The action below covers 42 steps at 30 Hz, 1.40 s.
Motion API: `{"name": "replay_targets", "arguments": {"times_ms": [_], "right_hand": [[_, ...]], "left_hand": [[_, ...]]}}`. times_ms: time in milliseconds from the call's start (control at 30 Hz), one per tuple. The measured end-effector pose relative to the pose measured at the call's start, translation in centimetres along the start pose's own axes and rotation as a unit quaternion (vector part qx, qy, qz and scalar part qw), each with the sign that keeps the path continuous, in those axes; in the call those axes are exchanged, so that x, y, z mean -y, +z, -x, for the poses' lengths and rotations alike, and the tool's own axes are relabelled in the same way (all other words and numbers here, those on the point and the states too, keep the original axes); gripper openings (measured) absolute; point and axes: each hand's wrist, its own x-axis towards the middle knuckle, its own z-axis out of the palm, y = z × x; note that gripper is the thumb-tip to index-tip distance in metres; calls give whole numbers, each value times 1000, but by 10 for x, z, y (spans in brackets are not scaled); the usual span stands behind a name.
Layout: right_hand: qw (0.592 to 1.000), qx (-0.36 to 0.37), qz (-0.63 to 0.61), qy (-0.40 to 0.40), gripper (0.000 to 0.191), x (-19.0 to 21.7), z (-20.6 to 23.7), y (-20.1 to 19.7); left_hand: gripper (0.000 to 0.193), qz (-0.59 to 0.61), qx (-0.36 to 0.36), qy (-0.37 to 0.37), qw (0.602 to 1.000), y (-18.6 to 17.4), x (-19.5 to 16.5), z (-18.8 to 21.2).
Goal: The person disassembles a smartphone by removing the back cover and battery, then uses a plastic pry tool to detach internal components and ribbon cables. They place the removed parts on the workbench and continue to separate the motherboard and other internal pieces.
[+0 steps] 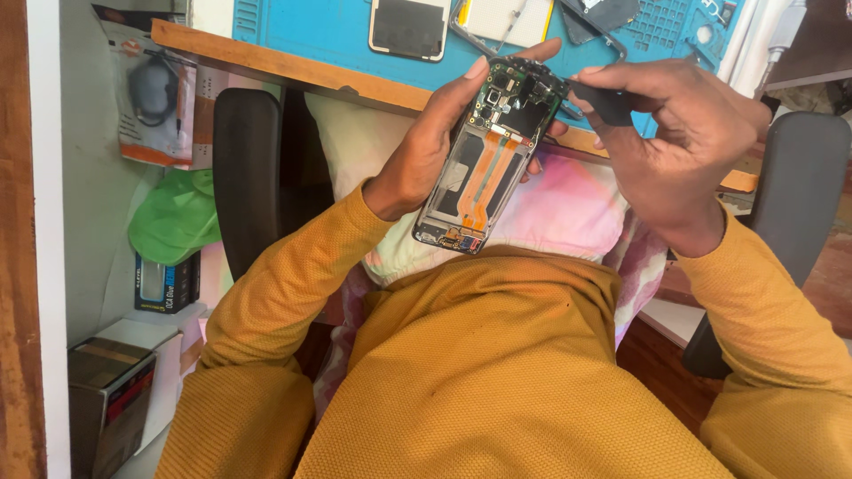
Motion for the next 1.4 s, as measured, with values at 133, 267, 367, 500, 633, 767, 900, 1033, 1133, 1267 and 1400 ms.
{"name": "replay_targets", "arguments": {"times_ms": [133, 267, 367, 500, 633, 767, 900, 1033, 1133, 1267, 1400], "right_hand": [[1000, -4, -3, 2, 13, 1, -1, 1], [1000, -3, 11, -1, 12, -1, -2, -1], [1000, -1, 4, 8, 12, -3, -3, -2], [1000, 8, 10, -3, 13, -5, -4, -3], [1000, 22, 6, -13, 16, -8, -8, -4], [996, 19, 79, -45, 17, -5, -8, -5], [992, 24, 105, -60, 15, -1, -7, -6], [993, 42, 85, -67, 21, 3, -8, -6], [992, 45, 93, -79, 28, 8, -11, -5], [983, 41, 128, -125, 22, 18, -17, 1], [976, 55, 155, -142, 24, 27, -24, 6]], "left_hand": [[63, 7, 7, 4, 1000, 2, -1, 1], [65, 42, 2, -11, 999, 2, -1, 0], [62, 41, 18, -6, 999, 0, -1, 1], [63, 44, 24, -8, 999, 0, 0, 1], [68, 57, -7, -24, 998, 0, -1, -1], [65, 25, 8, -12, 1000, 0, -2, 0], [66, 8, 5, -11, 1000, 1, -3, 1], [69, 5, -8, -16, 1000, 3, -4, 1], [67, -6, -14, -3, 1000, 6, -4, 1], [65, 5, -20, -6, 1000, 7, -4, 0], [62, 1, -37, -12, 999, 5, -5, -1]]}}
